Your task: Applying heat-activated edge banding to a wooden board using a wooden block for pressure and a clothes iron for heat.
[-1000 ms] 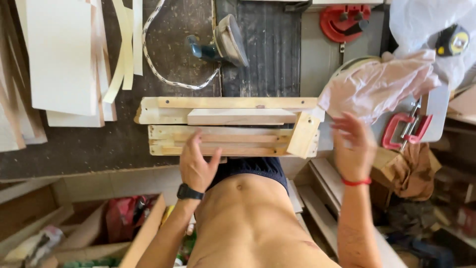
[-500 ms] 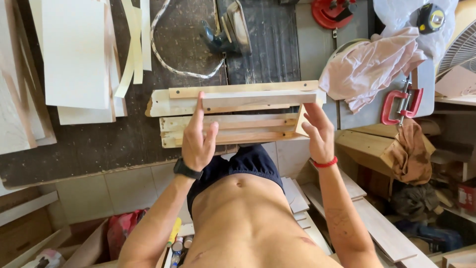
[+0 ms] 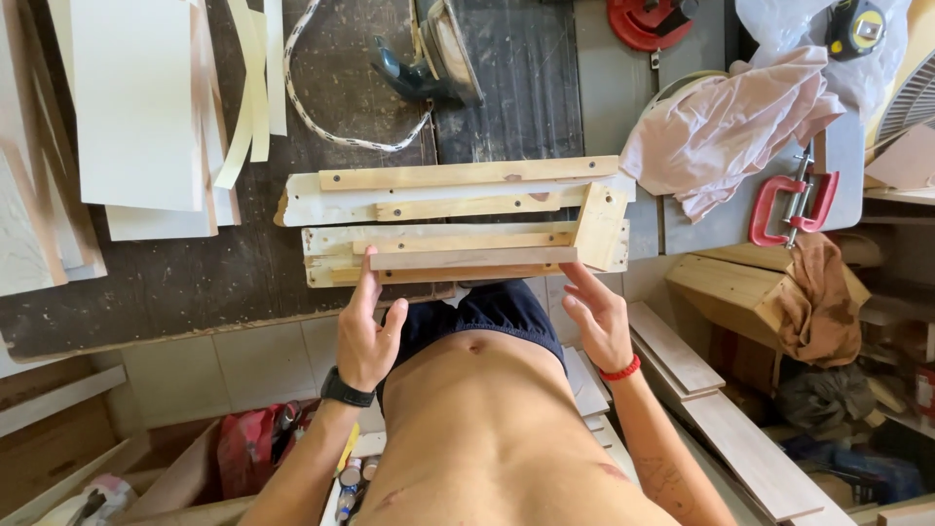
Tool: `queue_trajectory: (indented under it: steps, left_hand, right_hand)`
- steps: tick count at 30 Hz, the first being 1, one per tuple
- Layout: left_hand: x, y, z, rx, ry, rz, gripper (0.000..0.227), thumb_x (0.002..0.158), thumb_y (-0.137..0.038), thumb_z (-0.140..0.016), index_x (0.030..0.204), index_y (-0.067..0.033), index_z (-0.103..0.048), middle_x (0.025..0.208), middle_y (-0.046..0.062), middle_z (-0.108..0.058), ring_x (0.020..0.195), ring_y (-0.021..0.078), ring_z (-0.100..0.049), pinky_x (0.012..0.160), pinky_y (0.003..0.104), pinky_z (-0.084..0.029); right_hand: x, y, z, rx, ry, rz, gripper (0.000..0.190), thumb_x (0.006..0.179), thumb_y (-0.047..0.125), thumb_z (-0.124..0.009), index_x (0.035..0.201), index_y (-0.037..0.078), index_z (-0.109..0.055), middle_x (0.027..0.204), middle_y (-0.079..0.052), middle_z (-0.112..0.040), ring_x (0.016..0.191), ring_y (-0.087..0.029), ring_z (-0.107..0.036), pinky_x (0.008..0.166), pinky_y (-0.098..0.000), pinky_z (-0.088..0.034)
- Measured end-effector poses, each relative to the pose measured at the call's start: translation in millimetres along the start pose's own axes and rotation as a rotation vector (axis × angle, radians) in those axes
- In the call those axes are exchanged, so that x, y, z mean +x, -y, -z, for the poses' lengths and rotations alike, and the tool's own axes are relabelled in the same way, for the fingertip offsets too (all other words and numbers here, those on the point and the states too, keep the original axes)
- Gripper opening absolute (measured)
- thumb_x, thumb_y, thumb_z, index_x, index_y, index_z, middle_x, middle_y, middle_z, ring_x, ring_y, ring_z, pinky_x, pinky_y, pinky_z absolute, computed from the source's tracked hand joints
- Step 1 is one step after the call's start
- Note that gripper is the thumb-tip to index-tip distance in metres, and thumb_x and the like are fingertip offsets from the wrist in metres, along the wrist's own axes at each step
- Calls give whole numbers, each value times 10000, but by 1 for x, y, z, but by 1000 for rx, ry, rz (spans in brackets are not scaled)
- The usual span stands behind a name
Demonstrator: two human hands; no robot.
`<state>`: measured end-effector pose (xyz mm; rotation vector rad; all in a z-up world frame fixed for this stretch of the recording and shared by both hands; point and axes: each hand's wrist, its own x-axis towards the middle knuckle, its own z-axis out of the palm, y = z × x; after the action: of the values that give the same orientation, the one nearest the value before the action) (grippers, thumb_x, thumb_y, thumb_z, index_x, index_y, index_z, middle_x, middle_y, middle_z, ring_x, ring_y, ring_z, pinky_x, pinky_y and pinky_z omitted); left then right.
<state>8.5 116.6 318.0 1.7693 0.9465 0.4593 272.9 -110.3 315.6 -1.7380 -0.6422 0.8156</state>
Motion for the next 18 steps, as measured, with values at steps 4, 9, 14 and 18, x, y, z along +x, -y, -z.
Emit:
queue_trajectory:
  steps: [4, 9, 14, 18]
  left_hand:
    - [7, 10, 0, -16, -2, -4, 764, 1021, -324, -585, 1669, -20, -317, 1632, 253, -432, 1433, 427, -460, 1133, 498, -480]
    - [-6, 20, -2, 16, -35, -98, 747, 1011, -258, -587, 1663, 1, -330, 1635, 253, -428, 1404, 436, -473, 1090, 496, -501]
    - [-16, 36, -18, 103, -144, -173, 753, 995, -201, -641, 1653, 20, -351, 1615, 268, -463, 1357, 411, -543, 1045, 443, -542]
    - [-10, 70, -26, 177, -244, -258, 646, 1007, -130, -637, 1590, 55, -428, 1543, 245, -563, 1243, 346, -642, 957, 382, -594]
  right_hand:
    - [6, -8, 0, -36, 5, 62, 599, 963, 145, -712, 1520, -1, -549, 1464, -223, -641, 1376, -363, -558, 1087, -516, -519]
    - [-3, -29, 0, -63, -1, 106, 619, 920, 70, -745, 1513, 33, -568, 1455, -197, -656, 1366, -331, -560, 1071, -512, -533]
    - [-19, -79, 0, -65, -42, 222, 638, 906, 65, -778, 1510, 50, -574, 1460, -194, -655, 1328, -334, -587, 1029, -511, -550]
    - [-17, -99, 0, -135, -81, 323, 643, 876, 142, -839, 1474, 57, -620, 1370, -206, -711, 1211, -367, -691, 962, -505, -580]
